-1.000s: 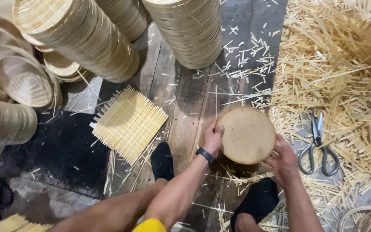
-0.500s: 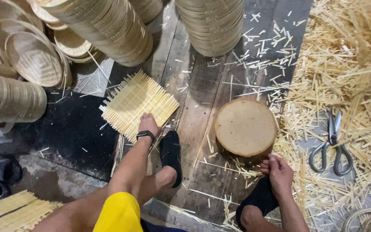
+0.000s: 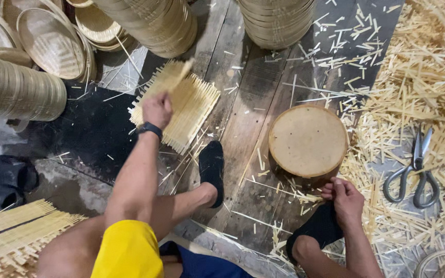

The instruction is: The person trims the excess bamboo strips from the edges of steamer lids using shears, assembles the lid components, and fits a bamboo ring around the woven base.

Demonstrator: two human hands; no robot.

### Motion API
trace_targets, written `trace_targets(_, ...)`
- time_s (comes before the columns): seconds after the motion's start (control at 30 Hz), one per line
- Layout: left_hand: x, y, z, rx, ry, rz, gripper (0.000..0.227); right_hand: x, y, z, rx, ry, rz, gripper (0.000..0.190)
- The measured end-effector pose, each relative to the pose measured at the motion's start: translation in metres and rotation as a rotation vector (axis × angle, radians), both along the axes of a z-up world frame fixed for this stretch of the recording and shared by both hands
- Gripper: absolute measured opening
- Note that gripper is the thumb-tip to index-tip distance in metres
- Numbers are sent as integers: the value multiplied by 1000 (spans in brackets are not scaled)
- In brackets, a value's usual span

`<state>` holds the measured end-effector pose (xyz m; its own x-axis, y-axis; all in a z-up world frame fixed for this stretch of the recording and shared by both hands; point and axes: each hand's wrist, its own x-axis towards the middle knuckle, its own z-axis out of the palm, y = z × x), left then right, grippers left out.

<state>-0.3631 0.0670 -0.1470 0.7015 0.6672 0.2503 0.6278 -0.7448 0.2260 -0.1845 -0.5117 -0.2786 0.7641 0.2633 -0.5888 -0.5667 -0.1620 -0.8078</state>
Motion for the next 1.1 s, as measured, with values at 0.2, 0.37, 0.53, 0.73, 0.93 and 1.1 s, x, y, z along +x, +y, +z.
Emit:
trace_targets(0.2, 11, -3, 56, -674, -43, 143, 17, 1, 1, 3, -4, 2, 16, 27)
trace_targets(0.37, -7, -37, -9, -508, 674, 200, 74, 0, 3, 10, -30, -21, 35, 26)
trace_targets(0.53, -64, -37, -103, -330, 562, 632, 50, 0, -1, 10, -52, -8, 51, 26)
trace_targets(0.73, -90, -7, -118, -472, 463, 848, 34, -1, -3, 6, 40, 1, 12, 22)
trace_targets(0.93, -71, 26, -21, -468, -519, 680, 15, 4, 4, 14, -78, -5, 50, 25)
trace_targets(1.1, -45, 4, 82, -727, -694, 317, 23, 2, 9, 29, -34, 12, -56, 25)
